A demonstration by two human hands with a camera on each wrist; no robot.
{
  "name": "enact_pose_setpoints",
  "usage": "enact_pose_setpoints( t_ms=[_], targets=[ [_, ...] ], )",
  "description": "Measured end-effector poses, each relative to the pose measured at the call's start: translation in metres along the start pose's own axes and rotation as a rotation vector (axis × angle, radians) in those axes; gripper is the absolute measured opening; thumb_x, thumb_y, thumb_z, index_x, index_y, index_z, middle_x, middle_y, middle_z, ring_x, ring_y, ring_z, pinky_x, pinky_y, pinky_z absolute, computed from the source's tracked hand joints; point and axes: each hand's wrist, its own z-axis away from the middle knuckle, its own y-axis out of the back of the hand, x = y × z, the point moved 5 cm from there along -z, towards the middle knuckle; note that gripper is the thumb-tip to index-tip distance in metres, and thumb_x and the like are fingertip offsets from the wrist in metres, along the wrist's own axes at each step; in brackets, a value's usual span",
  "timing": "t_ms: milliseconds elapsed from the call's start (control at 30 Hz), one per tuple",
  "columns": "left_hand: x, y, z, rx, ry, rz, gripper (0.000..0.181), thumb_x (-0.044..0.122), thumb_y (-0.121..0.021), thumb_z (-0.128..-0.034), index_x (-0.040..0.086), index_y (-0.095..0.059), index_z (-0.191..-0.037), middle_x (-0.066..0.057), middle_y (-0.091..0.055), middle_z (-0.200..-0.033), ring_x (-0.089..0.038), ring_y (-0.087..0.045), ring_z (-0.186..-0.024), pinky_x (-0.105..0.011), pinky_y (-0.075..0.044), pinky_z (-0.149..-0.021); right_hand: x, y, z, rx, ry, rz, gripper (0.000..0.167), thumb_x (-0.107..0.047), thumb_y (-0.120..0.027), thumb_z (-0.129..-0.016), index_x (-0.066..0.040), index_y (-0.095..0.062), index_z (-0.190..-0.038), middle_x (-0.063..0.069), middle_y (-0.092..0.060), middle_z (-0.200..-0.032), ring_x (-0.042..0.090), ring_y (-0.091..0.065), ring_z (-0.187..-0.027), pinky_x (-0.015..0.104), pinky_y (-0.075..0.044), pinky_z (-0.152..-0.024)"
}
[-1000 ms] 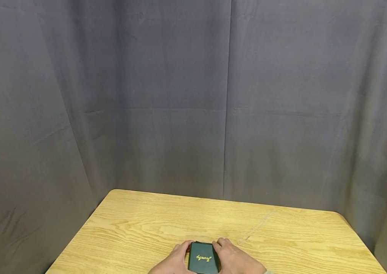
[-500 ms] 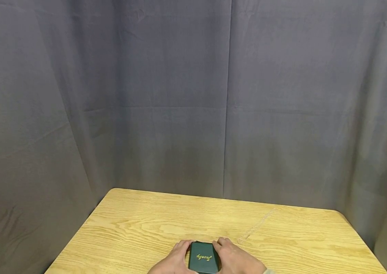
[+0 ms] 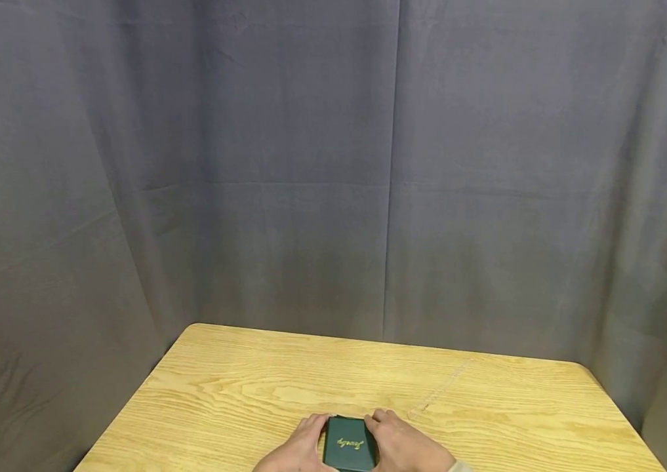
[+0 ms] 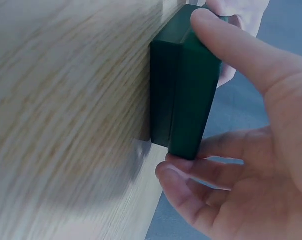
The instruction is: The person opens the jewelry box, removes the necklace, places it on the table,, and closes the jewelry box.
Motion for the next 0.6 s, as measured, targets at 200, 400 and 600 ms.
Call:
enact_pose_setpoints(
  t_ms=[200, 400, 600],
  targets=[
    [0.0016, -0.0054, 0.0007, -0.018, 0.015, -0.04, 0.089, 0.044, -0.078, -0.0738, 0.0, -0.037, -0.139, -0.01, -0.044, -0.128, -0.027, -0.041, -0.113, -0.043, -0.041, -0.09, 0.0037, -0.0031, 0.0024, -0.033, -0.029, 0.019, 0.091, -0.068, -0.072, -0.067, -0.002, -0.056, -0.127, 0.001, -0.053, -0.106, 0.016, -0.052, -0.098, 0.03, -0.047, -0.082],
    [0.0022, -0.0077, 0.0017, -0.033, 0.062, -0.039, 0.095, 0.048, -0.078, -0.0723, 0.0, -0.034, -0.141, -0.009, -0.043, -0.129, -0.027, -0.04, -0.113, -0.046, -0.041, -0.09, 0.0044, -0.0048, 0.0044, -0.039, -0.035, 0.014, 0.093, -0.068, -0.072, -0.066, -0.001, -0.054, -0.128, 0.003, -0.053, -0.108, 0.018, -0.051, -0.1, 0.031, -0.047, -0.082],
    [0.0029, -0.0079, 0.0005, -0.03, 0.113, -0.076, 0.108, 0.054, -0.076, -0.0712, -0.005, -0.023, -0.145, -0.016, -0.039, -0.136, -0.035, -0.037, -0.122, -0.053, -0.037, -0.094, 0.0032, -0.0044, 0.0054, -0.028, -0.049, 0.014, 0.102, -0.072, -0.07, -0.064, 0.0, -0.05, -0.133, 0.005, -0.053, -0.113, 0.02, -0.051, -0.104, 0.034, -0.047, -0.084]
  ],
)
